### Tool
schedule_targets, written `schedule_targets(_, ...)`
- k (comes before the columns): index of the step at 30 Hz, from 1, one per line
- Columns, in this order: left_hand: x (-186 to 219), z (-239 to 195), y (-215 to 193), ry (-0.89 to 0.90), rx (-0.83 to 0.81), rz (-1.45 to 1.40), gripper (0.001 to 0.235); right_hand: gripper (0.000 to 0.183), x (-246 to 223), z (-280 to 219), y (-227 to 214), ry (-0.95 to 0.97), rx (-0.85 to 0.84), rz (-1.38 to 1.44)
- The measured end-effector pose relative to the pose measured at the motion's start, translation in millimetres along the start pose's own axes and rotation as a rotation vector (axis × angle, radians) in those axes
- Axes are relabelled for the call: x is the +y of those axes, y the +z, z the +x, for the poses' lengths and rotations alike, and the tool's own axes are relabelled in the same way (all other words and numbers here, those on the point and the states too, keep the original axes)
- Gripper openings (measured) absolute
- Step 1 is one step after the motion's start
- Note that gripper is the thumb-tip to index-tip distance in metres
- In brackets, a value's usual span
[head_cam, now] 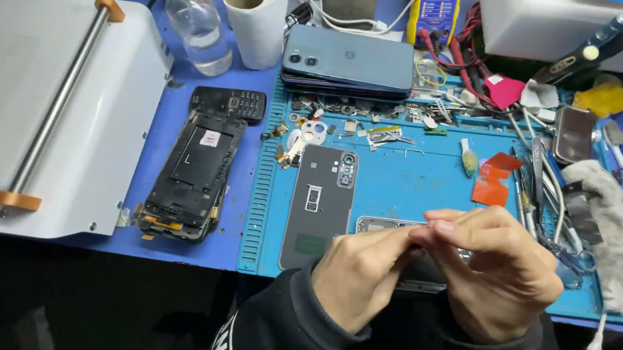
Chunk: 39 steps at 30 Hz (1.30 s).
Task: Carefully removing screws and components from a smartphone using a precision screwdriver.
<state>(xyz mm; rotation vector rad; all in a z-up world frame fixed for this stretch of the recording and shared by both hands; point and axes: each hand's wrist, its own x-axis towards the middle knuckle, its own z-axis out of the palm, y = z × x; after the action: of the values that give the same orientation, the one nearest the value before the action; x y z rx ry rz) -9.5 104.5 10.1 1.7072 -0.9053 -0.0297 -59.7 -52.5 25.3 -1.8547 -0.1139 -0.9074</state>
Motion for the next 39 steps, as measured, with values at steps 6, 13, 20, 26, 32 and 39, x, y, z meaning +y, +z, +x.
schedule_targets(6,-2,6,-1,0.031,0.083,-0.061,0.019,0.020,-4,0,-7,0.030,-0.092,-0.059)
schedule_targets(13,-4,10,-7,-0.116,0.147,0.039,0.023,0.022,-14,3,7,0.033,-0.120,0.049)
schedule_targets(20,-2,2,-12,-0.013,-0.043,-0.059,0.033,0.030,5,-10,-4,-0.016,-0.091,-0.085)
schedule_targets(26,-13,4,-6,-0.052,-0.007,-0.135,0.023,0.024,-15,4,2,0.022,-0.133,-0.061)
schedule_targets(32,-4,14,-8,-0.072,0.040,-0.008,0.028,0.034,-3,0,0,-0.022,-0.071,-0.043)
schedule_targets(39,-16,0,-8,0.008,-0.050,-0.065,0.019,0.025,-15,-8,-5,0.058,-0.126,-0.166)
